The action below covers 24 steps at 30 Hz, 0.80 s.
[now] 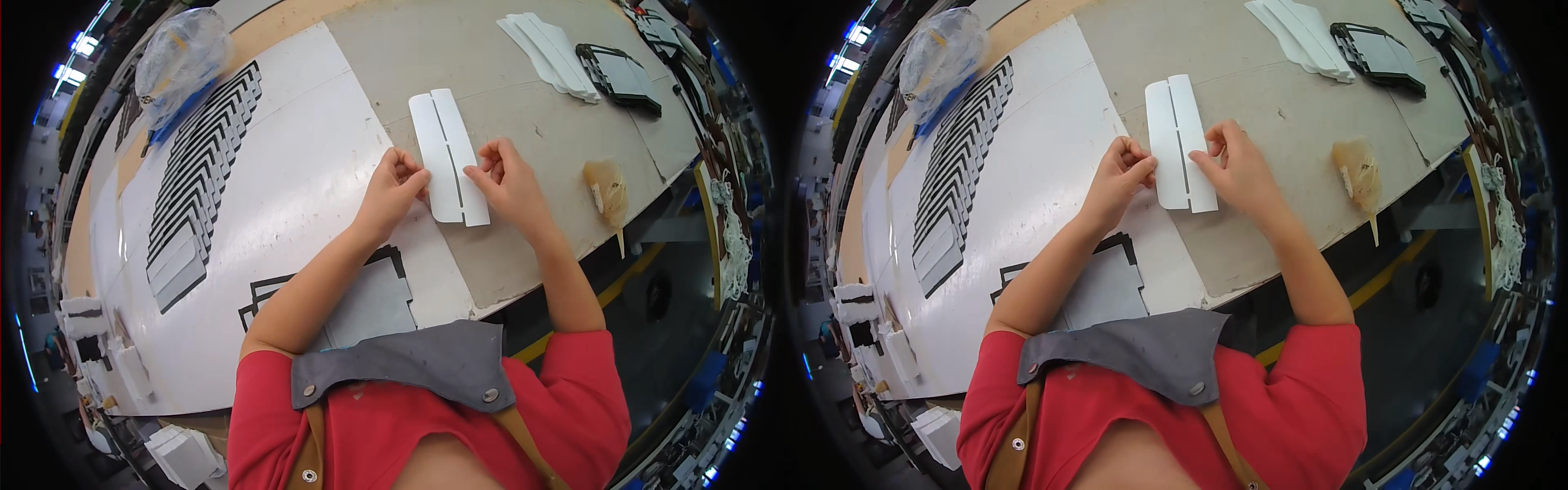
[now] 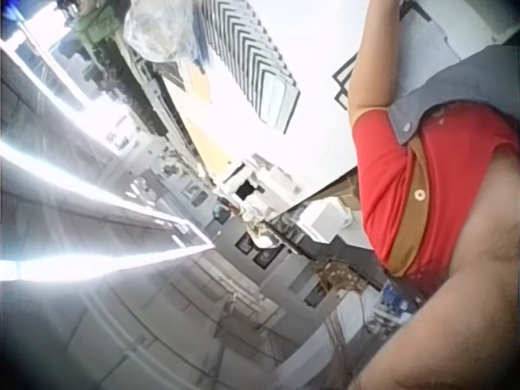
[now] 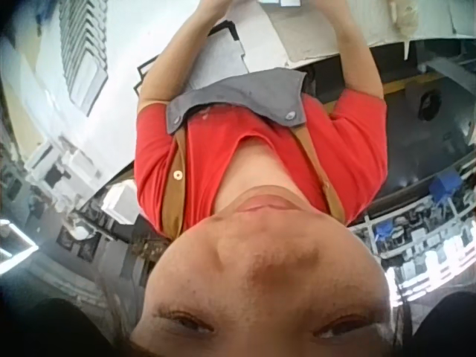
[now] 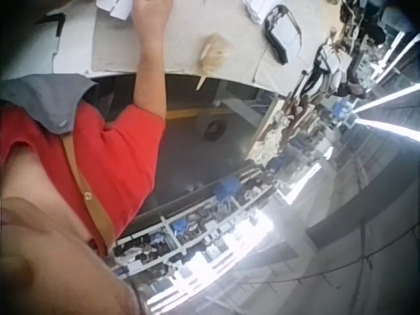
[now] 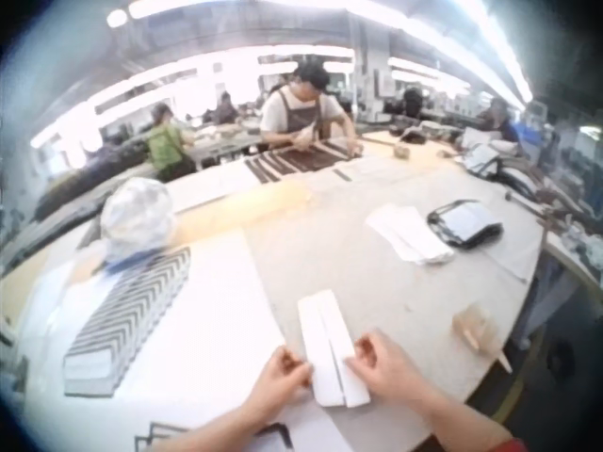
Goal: The person applies glue from a bottle onto white rectangular strips laid out on a table. They then pick up a black frame-like component and press the glued white strip onto it. This process is repeated for multiple units, stacking the finished assemblies on the table.
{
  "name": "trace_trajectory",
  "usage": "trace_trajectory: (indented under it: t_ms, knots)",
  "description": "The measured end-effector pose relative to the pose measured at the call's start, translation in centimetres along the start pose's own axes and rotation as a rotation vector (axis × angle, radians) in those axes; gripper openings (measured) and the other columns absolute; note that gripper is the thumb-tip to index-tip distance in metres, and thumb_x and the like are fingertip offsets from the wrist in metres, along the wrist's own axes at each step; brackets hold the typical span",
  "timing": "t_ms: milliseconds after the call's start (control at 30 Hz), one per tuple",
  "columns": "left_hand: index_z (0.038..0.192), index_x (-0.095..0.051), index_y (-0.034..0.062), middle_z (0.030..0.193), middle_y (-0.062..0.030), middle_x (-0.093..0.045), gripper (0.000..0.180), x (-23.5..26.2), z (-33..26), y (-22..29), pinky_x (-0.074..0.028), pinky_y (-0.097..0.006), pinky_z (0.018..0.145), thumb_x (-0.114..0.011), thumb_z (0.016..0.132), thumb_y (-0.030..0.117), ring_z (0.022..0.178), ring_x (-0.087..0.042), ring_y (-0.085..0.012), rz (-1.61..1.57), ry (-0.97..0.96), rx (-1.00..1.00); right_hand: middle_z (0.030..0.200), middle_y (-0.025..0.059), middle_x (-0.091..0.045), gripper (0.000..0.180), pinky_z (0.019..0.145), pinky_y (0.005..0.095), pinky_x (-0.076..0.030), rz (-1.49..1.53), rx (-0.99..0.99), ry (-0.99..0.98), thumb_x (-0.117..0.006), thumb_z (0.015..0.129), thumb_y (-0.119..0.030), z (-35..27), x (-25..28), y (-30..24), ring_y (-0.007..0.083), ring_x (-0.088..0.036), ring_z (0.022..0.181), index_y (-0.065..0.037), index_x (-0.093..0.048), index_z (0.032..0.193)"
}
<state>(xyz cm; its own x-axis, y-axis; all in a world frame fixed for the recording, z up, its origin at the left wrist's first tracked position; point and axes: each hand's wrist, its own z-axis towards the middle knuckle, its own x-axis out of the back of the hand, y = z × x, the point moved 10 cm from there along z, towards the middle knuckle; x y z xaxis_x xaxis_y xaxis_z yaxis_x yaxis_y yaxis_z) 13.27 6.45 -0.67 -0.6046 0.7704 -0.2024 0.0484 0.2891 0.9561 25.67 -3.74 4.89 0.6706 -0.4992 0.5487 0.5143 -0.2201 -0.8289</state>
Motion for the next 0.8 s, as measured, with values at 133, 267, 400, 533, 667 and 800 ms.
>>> trace_trajectory:
  t_ms: [133, 267, 400, 533, 667, 800]
  knots:
    - [0.093, -0.041, 0.0065, 0.088, -0.0032, -0.053, 0.016, -1.3, -1.2, 0.4, -0.046, -0.025, 0.072, -0.056, 0.089, 0.009, 0.078, -0.054, -0.0093, -0.054, -0.083, -0.065, 0.076, 0.001, -0.054, 0.024, 0.059, 0.0217, -0.041, 0.39, -0.113, -0.271, -0.067, 0.083, -0.02, -1.7, -4.9, -0.6, 0.0063, -0.049, 0.066, -0.003, -0.052, 0.091]
    - [0.094, -0.041, 0.0061, 0.095, -0.0042, -0.053, 0.015, -1.6, -1.5, -0.8, -0.047, -0.027, 0.076, -0.055, 0.09, 0.01, 0.085, -0.056, -0.0112, -0.229, -0.129, 0.004, 0.078, -0.0007, -0.053, 0.024, 0.058, 0.0204, -0.041, 0.6, -0.206, -0.35, -0.067, 0.082, -0.019, -2.0, -6.6, 0.1, 0.0049, -0.048, 0.068, -0.004, -0.051, 0.09]
    - [0.095, -0.042, 0.0058, 0.096, -0.0048, -0.052, 0.016, -1.9, -1.5, -1.4, -0.047, -0.027, 0.076, -0.055, 0.09, 0.011, 0.087, -0.057, -0.0118, -0.25, -0.134, 0.042, 0.078, -0.0018, -0.052, 0.026, 0.057, 0.0188, -0.04, 0.631, -0.249, -0.368, -0.068, 0.082, -0.02, -2.1, -7.0, 0.7, 0.0039, -0.047, 0.067, -0.005, -0.049, 0.091]
    - [0.096, -0.042, 0.0054, 0.097, -0.0053, -0.051, 0.016, -1.8, -1.5, -1.7, -0.047, -0.027, 0.077, -0.055, 0.09, 0.011, 0.089, -0.057, -0.0121, -0.249, -0.146, 0.032, 0.076, -0.0027, -0.049, 0.028, 0.056, 0.0184, -0.039, 0.641, -0.261, -0.366, -0.068, 0.082, -0.02, -2.1, -7.5, 1.3, 0.0036, -0.045, 0.066, -0.006, -0.047, 0.094]
    - [0.097, -0.042, 0.005, 0.099, -0.0062, -0.05, 0.016, -1.8, -1.5, -1.8, -0.048, -0.028, 0.08, -0.055, 0.09, 0.011, 0.09, -0.057, -0.0129, -0.25, -0.166, 0.006, 0.077, -0.0024, -0.047, 0.027, 0.055, 0.0187, -0.038, 0.661, -0.289, -0.383, -0.066, 0.084, -0.02, -2.1, -7.8, 1.3, 0.0036, -0.045, 0.066, -0.007, -0.045, 0.095]
    - [0.097, -0.042, 0.0046, 0.098, -0.0066, -0.05, 0.019, -1.7, -1.4, -2.0, -0.048, -0.028, 0.081, -0.057, 0.089, 0.012, 0.089, -0.056, -0.0133, -0.242, -0.159, 0.006, 0.081, -0.0013, -0.048, 0.024, 0.055, 0.0192, -0.038, 0.735, -0.293, -0.418, -0.062, 0.086, -0.019, -2.2, -8.2, 1.3, 0.0041, -0.046, 0.066, -0.007, -0.044, 0.096]
